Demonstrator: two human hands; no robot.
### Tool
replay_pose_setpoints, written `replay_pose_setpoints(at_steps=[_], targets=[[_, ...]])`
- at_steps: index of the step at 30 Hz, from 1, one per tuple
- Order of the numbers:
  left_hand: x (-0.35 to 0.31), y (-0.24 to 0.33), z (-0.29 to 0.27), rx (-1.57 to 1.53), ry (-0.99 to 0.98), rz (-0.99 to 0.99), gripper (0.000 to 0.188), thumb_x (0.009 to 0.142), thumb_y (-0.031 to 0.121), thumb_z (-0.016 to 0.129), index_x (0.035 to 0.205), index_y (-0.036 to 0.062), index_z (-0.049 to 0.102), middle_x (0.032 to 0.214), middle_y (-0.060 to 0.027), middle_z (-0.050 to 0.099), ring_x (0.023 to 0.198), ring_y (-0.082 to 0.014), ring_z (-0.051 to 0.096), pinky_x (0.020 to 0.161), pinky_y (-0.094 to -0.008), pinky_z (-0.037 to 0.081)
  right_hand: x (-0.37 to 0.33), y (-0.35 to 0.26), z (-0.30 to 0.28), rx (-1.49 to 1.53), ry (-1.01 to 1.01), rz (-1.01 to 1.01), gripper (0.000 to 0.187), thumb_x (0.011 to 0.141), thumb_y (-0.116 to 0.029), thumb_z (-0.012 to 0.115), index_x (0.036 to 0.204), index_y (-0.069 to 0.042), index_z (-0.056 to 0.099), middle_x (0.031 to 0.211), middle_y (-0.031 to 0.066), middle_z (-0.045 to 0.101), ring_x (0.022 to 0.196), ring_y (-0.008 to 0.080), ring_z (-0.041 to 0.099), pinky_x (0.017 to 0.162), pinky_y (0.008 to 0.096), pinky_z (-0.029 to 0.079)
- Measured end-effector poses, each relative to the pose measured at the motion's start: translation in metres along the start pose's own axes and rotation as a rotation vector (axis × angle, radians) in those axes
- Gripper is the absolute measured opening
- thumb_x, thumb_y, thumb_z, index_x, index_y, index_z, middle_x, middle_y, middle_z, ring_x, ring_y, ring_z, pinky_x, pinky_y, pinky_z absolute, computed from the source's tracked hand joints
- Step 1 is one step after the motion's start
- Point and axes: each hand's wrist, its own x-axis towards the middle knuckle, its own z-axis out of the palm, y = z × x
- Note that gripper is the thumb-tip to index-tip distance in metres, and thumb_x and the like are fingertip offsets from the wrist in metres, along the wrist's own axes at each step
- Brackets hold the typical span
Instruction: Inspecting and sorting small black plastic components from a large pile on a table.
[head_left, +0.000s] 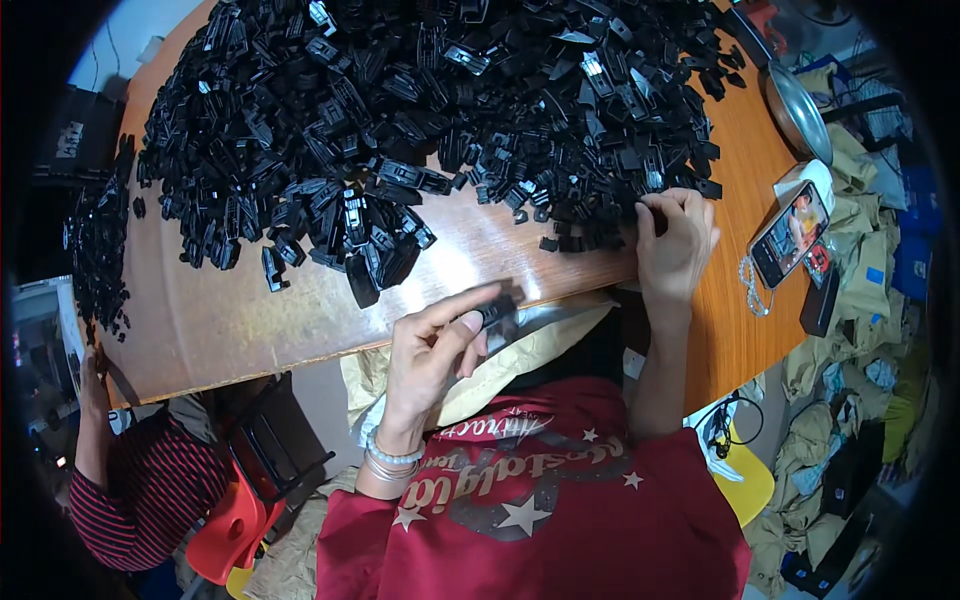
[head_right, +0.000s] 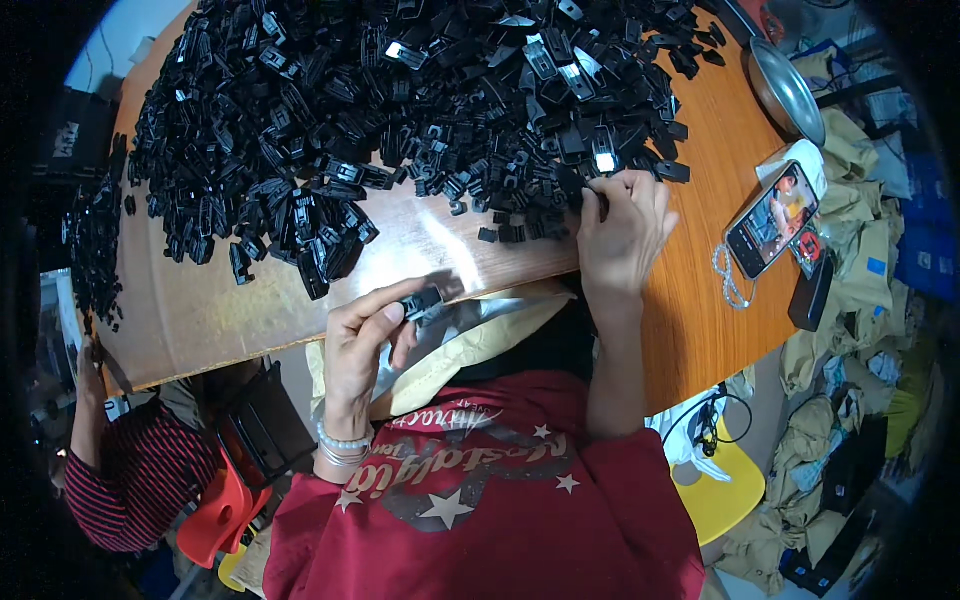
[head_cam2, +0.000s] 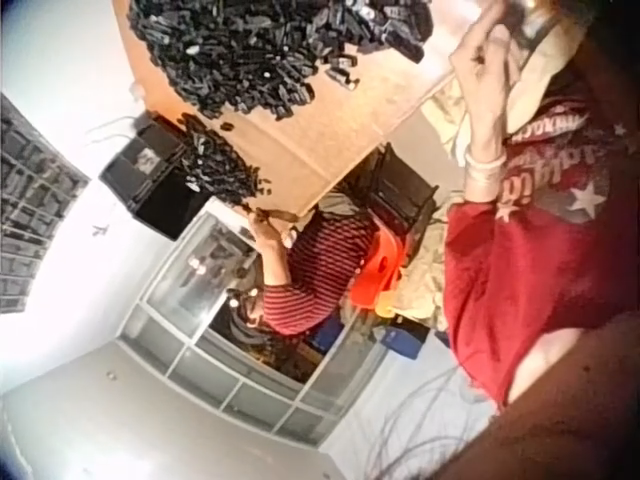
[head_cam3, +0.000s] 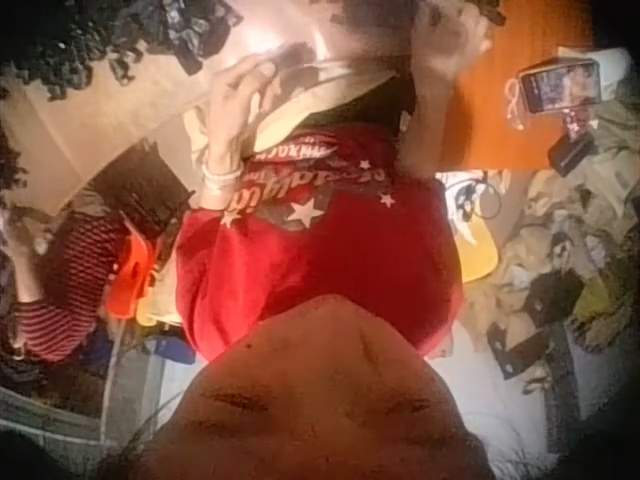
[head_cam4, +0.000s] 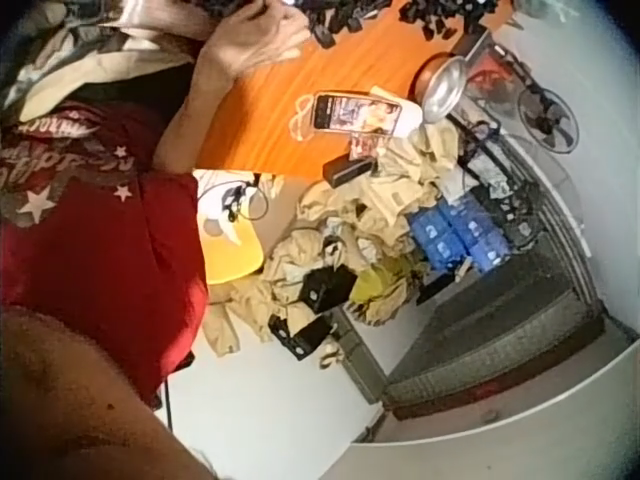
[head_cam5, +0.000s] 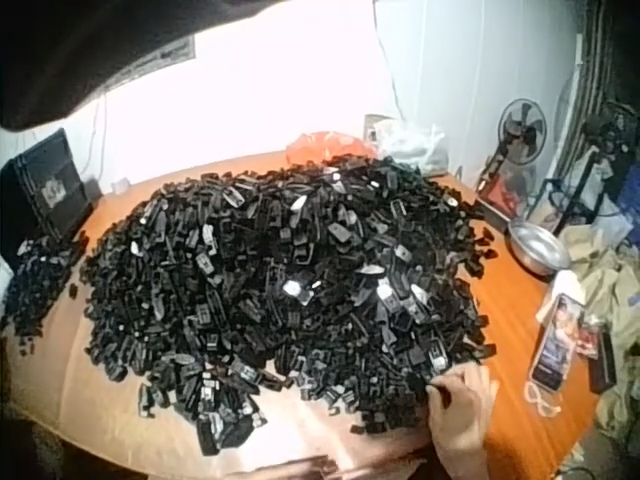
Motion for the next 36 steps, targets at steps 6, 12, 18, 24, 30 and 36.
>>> replay_pose_setpoints(at_steps=[6, 12, 18, 24, 30, 36], targets=[[0.004, -0.003, 0.0, -0.112, -0.043, 0.052, 0.021, 0.091, 0.004, 0.05, 0.108, -0.0068, 0.054, 0.081, -0.0152, 0.066, 0.067, -0.0192, 0.067, 0.06, -0.0257, 0.055, 0.0, -0.006, -0.005, 0.115, 0.145, -0.065, 0.011, 0.075, -0.001, 0.067, 0.084, -0.005, 0.061, 0.092, 0.006, 0.056, 0.085, 0.0201, 0.053, 0.075, 0.0328, 0.039], [0.014, 0.003, 0.014, -0.075, -0.025, 0.053, 0.023, 0.088, -0.001, 0.052, 0.109, -0.0097, 0.053, 0.091, -0.0204, 0.064, 0.08, -0.0263, 0.067, 0.072, -0.0293, 0.056, -0.021, -0.062, -0.019, 1.136, -0.245, 0.278, 0.039, 0.077, 0.008, 0.06, 0.114, -0.001, 0.05, 0.096, 0.0056, 0.053, 0.084, 0.0124, 0.058, 0.073, 0.0215, 0.049], [0.009, 0.012, 0.013, -0.075, 0.018, 0.085, 0.022, 0.088, 0.0, 0.052, 0.108, -0.0104, 0.053, 0.089, -0.0213, 0.064, 0.077, -0.0264, 0.067, 0.068, -0.0291, 0.057, -0.039, -0.064, -0.021, 0.955, -0.473, -0.082, 0.029, 0.07, -0.001, 0.066, 0.098, -0.001, 0.059, 0.099, 0.0102, 0.056, 0.086, 0.018, 0.059, 0.073, 0.0267, 0.048], [0.01, 0.019, 0.004, -0.196, 0.053, 0.024, 0.023, 0.089, 0.006, 0.055, 0.106, -0.01, 0.056, 0.087, -0.0193, 0.065, 0.074, -0.0257, 0.068, 0.065, -0.0277, 0.058, -0.044, -0.056, -0.027, 1.036, -0.557, 0.091, 0.031, 0.073, -0.002, 0.068, 0.103, 0.001, 0.062, 0.09, 0.0116, 0.062, 0.083, 0.0168, 0.06, 0.072, 0.0272, 0.047], [0.008, 0.018, 0.004, -0.217, 0.063, 0.001, 0.023, 0.089, 0.007, 0.055, 0.105, -0.01, 0.057, 0.087, -0.0196, 0.065, 0.074, -0.0254, 0.068, 0.064, -0.0272, 0.058, -0.045, -0.057, -0.026, 1.059, -0.597, 0.054, 0.032, 0.075, -0.003, 0.068, 0.106, 0.001, 0.063, 0.091, 0.0119, 0.063, 0.082, 0.0177, 0.06, 0.073, 0.0275, 0.046], [0.005, 0.018, 0.008, -0.151, 0.032, 0.036, 0.022, 0.088, 0.005, 0.055, 0.105, -0.0096, 0.057, 0.085, -0.0179, 0.065, 0.074, -0.0239, 0.068, 0.064, -0.026, 0.057, -0.048, -0.057, -0.024, 1.012, -0.591, -0.043, 0.035, 0.073, -0.002, 0.068, 0.108, 0.0, 0.061, 0.09, 0.0125, 0.062, 0.081, 0.02, 0.06, 0.071, 0.0287, 0.046]])
